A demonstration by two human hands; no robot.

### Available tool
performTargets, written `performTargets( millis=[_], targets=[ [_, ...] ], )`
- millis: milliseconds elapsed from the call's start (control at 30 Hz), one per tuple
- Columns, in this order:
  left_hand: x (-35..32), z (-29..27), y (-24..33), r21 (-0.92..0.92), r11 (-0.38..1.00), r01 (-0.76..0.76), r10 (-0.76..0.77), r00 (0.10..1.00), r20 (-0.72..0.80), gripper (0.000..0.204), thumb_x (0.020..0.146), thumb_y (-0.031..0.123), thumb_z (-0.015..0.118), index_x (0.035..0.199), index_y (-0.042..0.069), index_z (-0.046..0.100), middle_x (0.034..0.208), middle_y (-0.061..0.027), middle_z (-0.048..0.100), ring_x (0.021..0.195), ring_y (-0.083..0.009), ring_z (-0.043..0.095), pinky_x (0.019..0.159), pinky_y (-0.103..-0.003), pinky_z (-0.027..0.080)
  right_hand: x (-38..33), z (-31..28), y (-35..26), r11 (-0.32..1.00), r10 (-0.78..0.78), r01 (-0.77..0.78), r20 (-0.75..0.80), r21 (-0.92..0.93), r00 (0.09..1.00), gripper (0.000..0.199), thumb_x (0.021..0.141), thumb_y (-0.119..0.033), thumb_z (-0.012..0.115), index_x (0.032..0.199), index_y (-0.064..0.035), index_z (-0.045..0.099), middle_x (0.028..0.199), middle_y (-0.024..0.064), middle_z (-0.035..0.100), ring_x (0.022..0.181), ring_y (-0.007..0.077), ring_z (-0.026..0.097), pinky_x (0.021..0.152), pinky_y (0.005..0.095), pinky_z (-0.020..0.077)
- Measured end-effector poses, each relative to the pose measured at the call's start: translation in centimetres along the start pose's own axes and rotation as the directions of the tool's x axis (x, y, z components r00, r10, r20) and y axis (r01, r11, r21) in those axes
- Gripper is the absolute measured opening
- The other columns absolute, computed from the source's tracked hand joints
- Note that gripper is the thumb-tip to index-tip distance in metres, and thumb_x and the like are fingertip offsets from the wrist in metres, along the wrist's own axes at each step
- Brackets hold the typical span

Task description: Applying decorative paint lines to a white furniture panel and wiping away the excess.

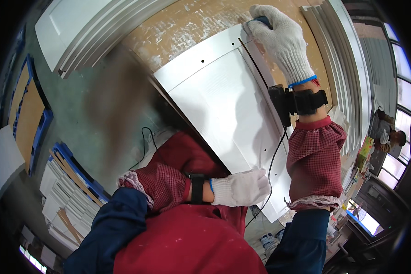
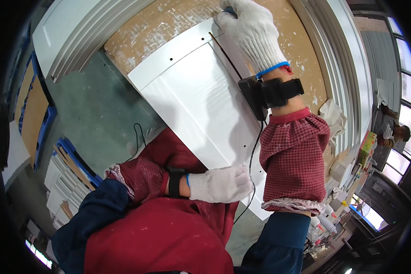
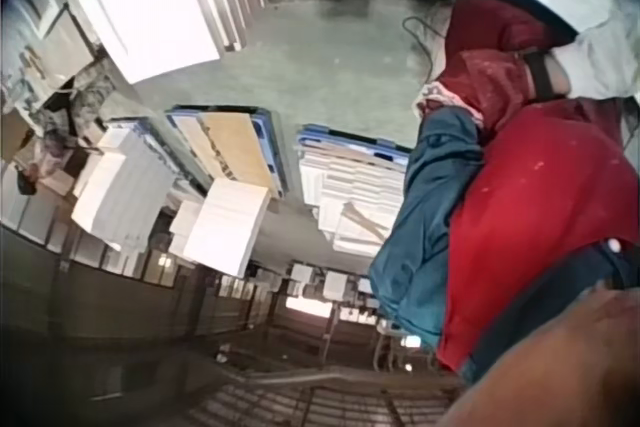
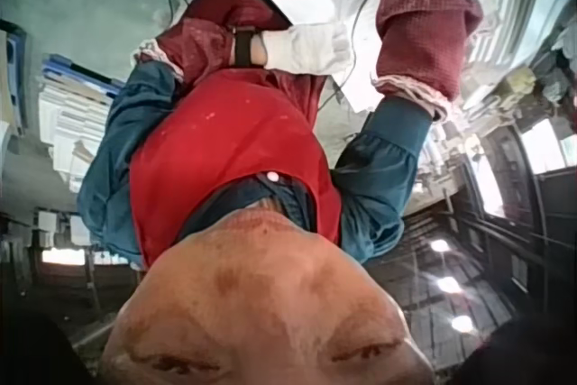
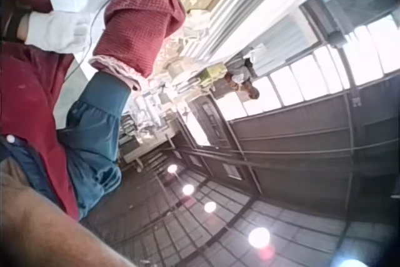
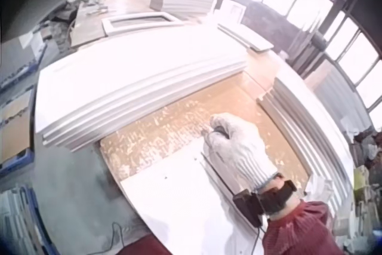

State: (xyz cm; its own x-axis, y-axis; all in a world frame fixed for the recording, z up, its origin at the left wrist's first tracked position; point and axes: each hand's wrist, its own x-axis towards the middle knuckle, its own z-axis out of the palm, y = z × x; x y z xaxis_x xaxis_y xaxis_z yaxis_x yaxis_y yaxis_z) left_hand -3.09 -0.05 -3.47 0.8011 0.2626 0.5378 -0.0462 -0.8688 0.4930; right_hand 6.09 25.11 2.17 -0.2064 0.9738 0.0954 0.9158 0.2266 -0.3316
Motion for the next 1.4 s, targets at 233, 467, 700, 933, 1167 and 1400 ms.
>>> performTargets(
  millis=[233, 467, 700, 933, 1167, 1400],
  targets=[
    [-0.1, 1.0, 0.1, -0.056, 0.998, 0.034, -0.038, 0.997, -0.071, 0.015, 0.073, 0.014, 0.055, 0.083, 0.003, 0.056, 0.079, -0.0056, 0.051, 0.080, -0.0212, 0.054, 0.077, -0.033, 0.047, -0.9, -0.7, 0.5, 1.000, -0.004, 0.002, 0.078, 0.022, 0.997, 0.037, 0.086, -0.028, 0.063, 0.118, -0.0088, 0.064, 0.106, 0.0113, 0.068, 0.098, 0.0218, 0.066, 0.090, 0.0334, 0.0508],
    [-0.1, 0.2, 0.1, 0.041, 0.998, 0.046, -0.043, 0.997, -0.058, 0.017, 0.073, 0.014, 0.056, 0.085, 0.002, 0.057, 0.080, -0.0060, 0.053, 0.082, -0.0212, 0.054, 0.079, -0.032, 0.048, 1.0, -1.1, -3.3, 0.983, 0.012, -0.019, 0.041, 0.185, 0.999, 0.019, 0.080, -0.015, 0.061, 0.094, -0.0019, 0.064, 0.085, 0.0177, 0.066, 0.079, 0.0286, 0.065, 0.073, 0.0337, 0.0499],
    [-0.2, 1.3, 0.4, 0.092, 0.992, 0.089, -0.076, 0.987, -0.140, 0.017, 0.074, 0.014, 0.054, 0.087, 0.004, 0.056, 0.082, -0.0061, 0.053, 0.083, -0.0208, 0.053, 0.079, -0.030, 0.049, 1.6, -0.8, -3.3, 0.971, -0.045, 0.054, -0.044, 0.234, 0.998, 0.018, 0.080, -0.014, 0.060, 0.095, -0.0027, 0.064, 0.083, 0.0169, 0.067, 0.078, 0.0284, 0.066, 0.073, 0.0339, 0.0508],
    [-0.1, 1.7, 0.6, 0.049, 0.991, 0.122, -0.121, 0.992, -0.019, 0.019, 0.074, 0.012, 0.053, 0.091, 0.004, 0.055, 0.085, -0.0068, 0.053, 0.086, -0.0205, 0.053, 0.078, -0.030, 0.048, 1.3, -1.9, -3.5, 0.964, 0.116, -0.136, 0.100, 0.228, 0.988, 0.018, 0.081, -0.014, 0.062, 0.095, -0.0027, 0.064, 0.078, 0.0125, 0.065, 0.071, 0.0193, 0.064, 0.067, 0.0306, 0.0508],
    [-0.4, 2.3, 0.6, 0.136, 0.984, 0.111, -0.096, 0.989, -0.110, 0.020, 0.074, 0.012, 0.053, 0.093, 0.004, 0.054, 0.088, -0.0088, 0.054, 0.086, -0.0221, 0.053, 0.081, -0.031, 0.049, 1.5, -2.3, -4.4, 0.975, 0.128, -0.148, 0.129, 0.167, 0.983, 0.015, 0.080, -0.012, 0.060, 0.091, -0.0022, 0.064, 0.076, 0.0145, 0.065, 0.070, 0.0225, 0.064, 0.067, 0.0325, 0.0503],
    [-0.2, 2.2, 0.6, 0.062, 0.993, 0.103, -0.094, 0.986, -0.136, 0.019, 0.073, 0.013, 0.054, 0.090, 0.004, 0.056, 0.086, -0.0086, 0.055, 0.084, -0.0218, 0.054, 0.080, -0.030, 0.050, 1.7, -0.8, -3.1, 0.987, -0.055, 0.063, -0.057, 0.145, 0.997, 0.013, 0.080, -0.012, 0.061, 0.089, -0.0030, 0.064, 0.071, 0.0130, 0.062, 0.068, 0.0204, 0.062, 0.064, 0.0316, 0.0489]
  ],
)
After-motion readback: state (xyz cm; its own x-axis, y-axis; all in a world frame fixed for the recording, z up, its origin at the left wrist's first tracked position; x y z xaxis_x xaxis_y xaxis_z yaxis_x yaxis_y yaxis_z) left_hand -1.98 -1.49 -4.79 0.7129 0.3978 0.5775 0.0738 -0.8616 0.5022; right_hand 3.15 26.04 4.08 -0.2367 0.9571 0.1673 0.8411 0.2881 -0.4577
